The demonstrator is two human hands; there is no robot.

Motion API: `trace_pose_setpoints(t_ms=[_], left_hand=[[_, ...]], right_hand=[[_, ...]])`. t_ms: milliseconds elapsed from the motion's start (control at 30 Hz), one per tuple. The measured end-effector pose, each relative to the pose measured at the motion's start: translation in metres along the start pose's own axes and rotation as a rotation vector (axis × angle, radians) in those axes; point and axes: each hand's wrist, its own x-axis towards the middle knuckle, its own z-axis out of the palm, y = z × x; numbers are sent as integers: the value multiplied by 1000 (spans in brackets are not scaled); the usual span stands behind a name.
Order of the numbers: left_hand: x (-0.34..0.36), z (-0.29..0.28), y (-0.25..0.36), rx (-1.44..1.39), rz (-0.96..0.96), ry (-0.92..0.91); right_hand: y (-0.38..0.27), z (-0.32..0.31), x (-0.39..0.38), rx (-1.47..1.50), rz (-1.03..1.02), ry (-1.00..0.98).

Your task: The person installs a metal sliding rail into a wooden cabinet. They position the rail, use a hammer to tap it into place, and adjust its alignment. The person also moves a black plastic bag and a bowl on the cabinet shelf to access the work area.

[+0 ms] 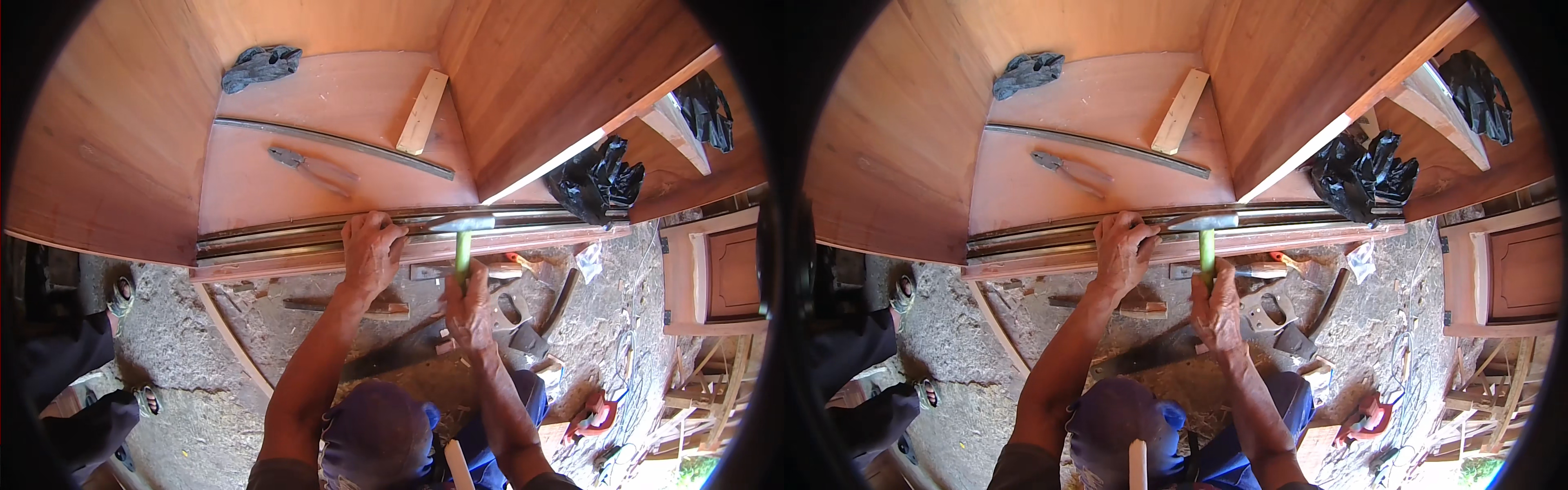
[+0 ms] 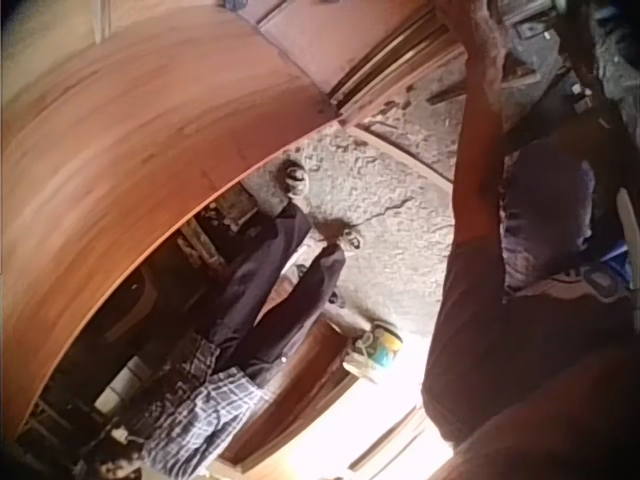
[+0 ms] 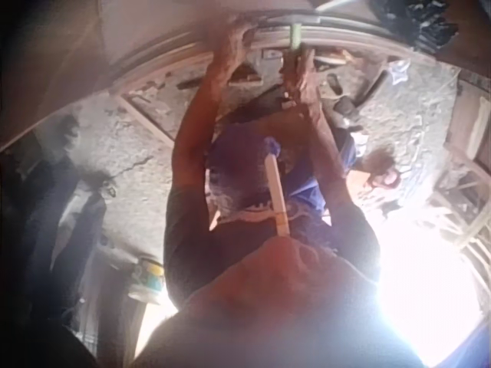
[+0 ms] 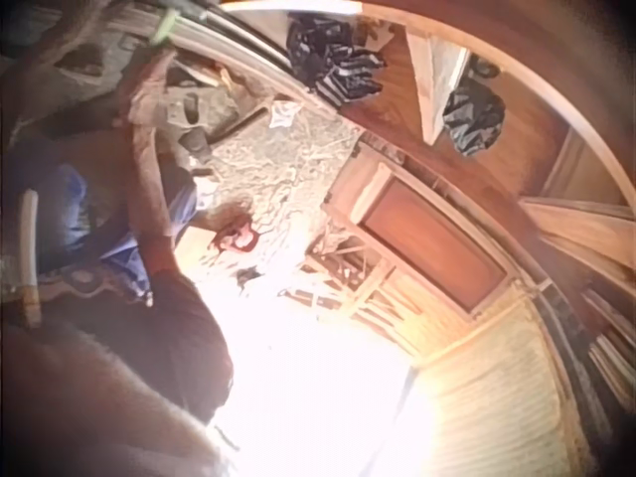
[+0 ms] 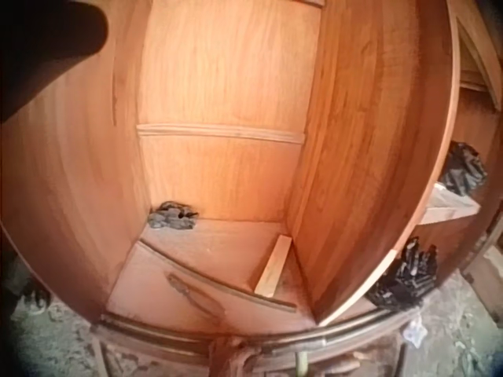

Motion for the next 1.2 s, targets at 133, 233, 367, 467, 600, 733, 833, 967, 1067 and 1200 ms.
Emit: trace_pose_setpoints(t_ms=[133, 233, 367, 467, 600, 733, 833, 967, 1067, 1200], left_hand=[[2, 0, -6, 12, 4, -15], [0, -1, -5, 7, -7, -24], [0, -2, -5, 18, 5, -11], [0, -2, -5, 1, 0, -6], [0, -2, -4, 11, 2, -2], [2, -1, -5, 25, 11, -11], [1, -4, -2, 24, -2, -13], [1, -2, -2, 26, 7, -11], [-1, -3, -4, 33, -6, -17], [-1, -2, -3, 33, 0, -21]], right_hand=[[2, -2, 8, -301, -290, 3], [2, -1, 6, -356, -375, -11], [-2, 0, 6, -408, -363, -47], [-6, 1, 2, -410, -389, 7], [0, 3, 7, -368, -411, 112], [9, 10, 9, -250, -133, 33], [8, 9, 15, -259, -279, -34], [12, 13, 16, -294, -366, -40], [3, 15, 14, -281, -285, -96], [3, 19, 11, -298, -296, -65]])
